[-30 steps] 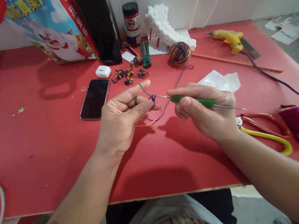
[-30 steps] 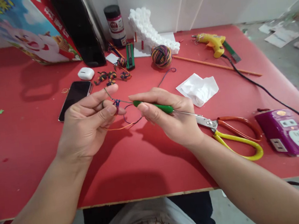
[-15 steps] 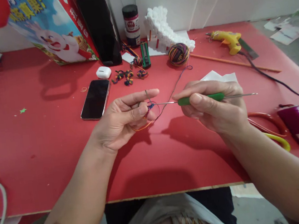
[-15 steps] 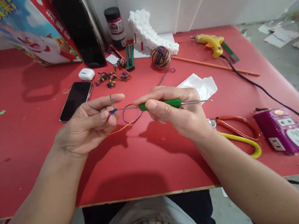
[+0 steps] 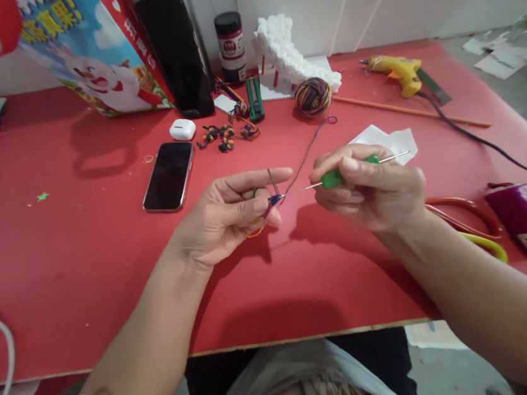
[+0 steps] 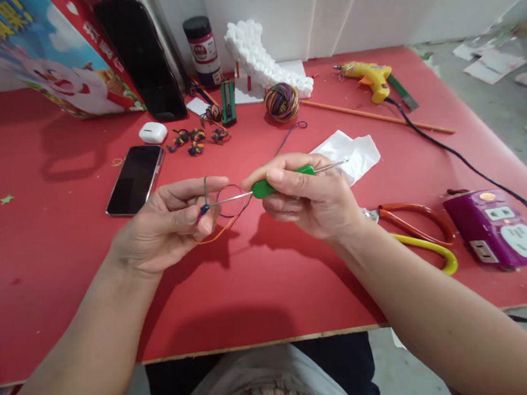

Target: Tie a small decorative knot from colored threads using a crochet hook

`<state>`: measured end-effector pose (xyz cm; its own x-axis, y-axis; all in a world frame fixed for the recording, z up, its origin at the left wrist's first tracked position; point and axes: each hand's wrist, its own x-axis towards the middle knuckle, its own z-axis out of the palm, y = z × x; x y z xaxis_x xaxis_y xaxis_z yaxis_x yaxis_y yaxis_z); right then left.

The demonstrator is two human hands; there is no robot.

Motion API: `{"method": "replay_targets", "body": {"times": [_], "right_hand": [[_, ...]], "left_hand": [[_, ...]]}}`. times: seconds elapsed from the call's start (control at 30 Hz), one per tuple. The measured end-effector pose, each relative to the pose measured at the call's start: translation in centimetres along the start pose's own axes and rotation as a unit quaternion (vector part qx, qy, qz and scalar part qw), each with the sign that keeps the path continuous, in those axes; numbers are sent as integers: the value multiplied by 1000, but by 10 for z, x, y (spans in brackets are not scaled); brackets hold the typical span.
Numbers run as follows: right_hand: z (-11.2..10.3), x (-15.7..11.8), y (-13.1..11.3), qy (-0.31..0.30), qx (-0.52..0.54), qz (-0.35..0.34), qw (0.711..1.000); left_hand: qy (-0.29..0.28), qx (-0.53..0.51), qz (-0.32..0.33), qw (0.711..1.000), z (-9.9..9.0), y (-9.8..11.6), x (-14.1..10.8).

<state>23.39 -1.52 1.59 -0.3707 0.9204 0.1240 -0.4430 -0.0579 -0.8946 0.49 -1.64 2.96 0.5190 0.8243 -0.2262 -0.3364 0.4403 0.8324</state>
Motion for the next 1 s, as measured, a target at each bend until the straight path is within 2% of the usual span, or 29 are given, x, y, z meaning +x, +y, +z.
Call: {"method": "replay_targets", "body": {"times": [0.07,0.17,0.27,0.33,0.53,0.73,0.87,1.0], "right_hand": [[6,0,5,10,18,19,1000],[18,-2,14,73,24,15,997],[28,-3,21,115,47,18,992],[30,-2,23,122,70,28,990],[20,6,21,83,96,89,988],[0,5,9,11,13,71,997],[-8,3,1,13,-48,68,996],[-12,3,-4,17,-101,58,993]], "left_hand": [[31,9,37,999,4,-3,1],[93,31,105,990,9,-7,3],[114,44,118,985,12,-11,6],[113,46,115,986,13,-12,7],[124,71,115,983,14,-14,6],[98,130,110,980,17,-12,0],[101,199,116,968,18,-10,-2],[107,284,143,942,15,-13,-3]]}}
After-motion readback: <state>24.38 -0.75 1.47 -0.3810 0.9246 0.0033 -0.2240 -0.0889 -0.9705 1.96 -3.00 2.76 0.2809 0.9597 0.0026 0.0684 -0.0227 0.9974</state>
